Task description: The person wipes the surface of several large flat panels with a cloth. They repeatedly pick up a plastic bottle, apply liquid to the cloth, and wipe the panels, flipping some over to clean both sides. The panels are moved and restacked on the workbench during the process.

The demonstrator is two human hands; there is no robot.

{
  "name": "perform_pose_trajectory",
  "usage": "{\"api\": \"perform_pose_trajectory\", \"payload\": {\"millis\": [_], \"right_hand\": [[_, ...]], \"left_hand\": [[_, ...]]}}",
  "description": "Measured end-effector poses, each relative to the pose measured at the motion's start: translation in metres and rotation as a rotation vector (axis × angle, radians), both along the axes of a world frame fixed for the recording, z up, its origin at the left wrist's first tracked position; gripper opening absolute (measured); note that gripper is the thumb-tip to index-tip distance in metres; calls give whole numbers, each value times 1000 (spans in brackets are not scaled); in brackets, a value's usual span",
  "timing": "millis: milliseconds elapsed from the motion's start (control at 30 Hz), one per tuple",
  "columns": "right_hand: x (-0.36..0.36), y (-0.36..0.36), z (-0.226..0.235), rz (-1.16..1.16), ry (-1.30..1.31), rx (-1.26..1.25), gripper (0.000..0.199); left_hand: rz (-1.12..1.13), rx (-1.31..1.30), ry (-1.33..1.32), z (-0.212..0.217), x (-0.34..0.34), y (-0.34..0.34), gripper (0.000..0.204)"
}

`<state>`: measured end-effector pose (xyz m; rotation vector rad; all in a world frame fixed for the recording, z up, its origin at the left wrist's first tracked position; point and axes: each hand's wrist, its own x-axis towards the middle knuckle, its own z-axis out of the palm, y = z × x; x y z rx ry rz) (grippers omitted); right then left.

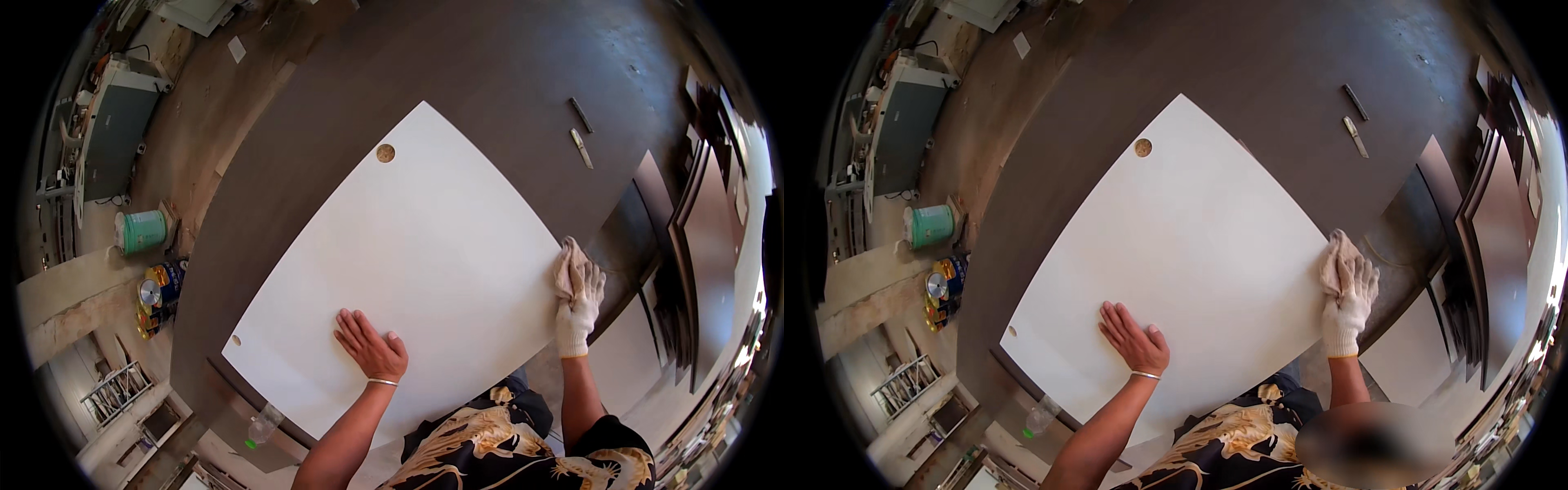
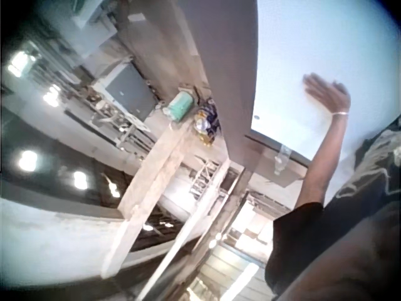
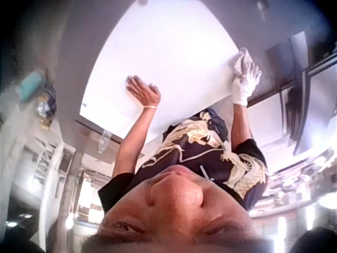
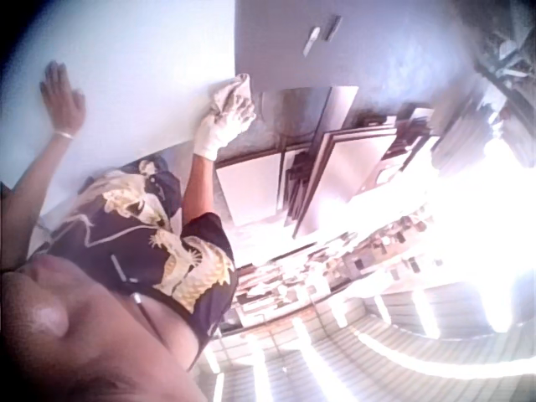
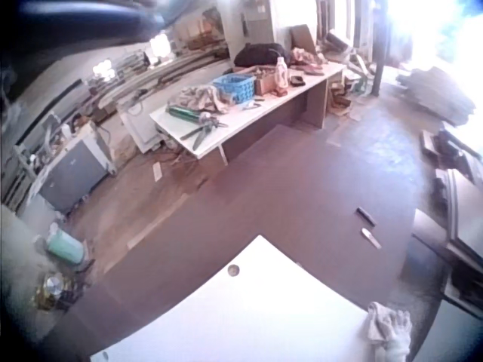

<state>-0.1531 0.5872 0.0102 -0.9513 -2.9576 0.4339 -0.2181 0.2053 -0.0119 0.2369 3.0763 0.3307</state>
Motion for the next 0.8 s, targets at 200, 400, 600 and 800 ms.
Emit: {"api": "perform_pose_trajectory", "payload": {"millis": [200,400,600,800], "right_hand": [[-186,-42,-17,351,123,-3,58],[-346,-81,-42,416,196,116,47],[-337,-184,-34,787,185,-164,44],[-298,-279,-60,1161,169,-445,41]], "left_hand": [[20,-3,-29,2,1,0,77],[21,22,-45,3,-4,5,78],[61,12,0,-2,0,2,79],[21,41,-32,1,-10,8,75]]}}
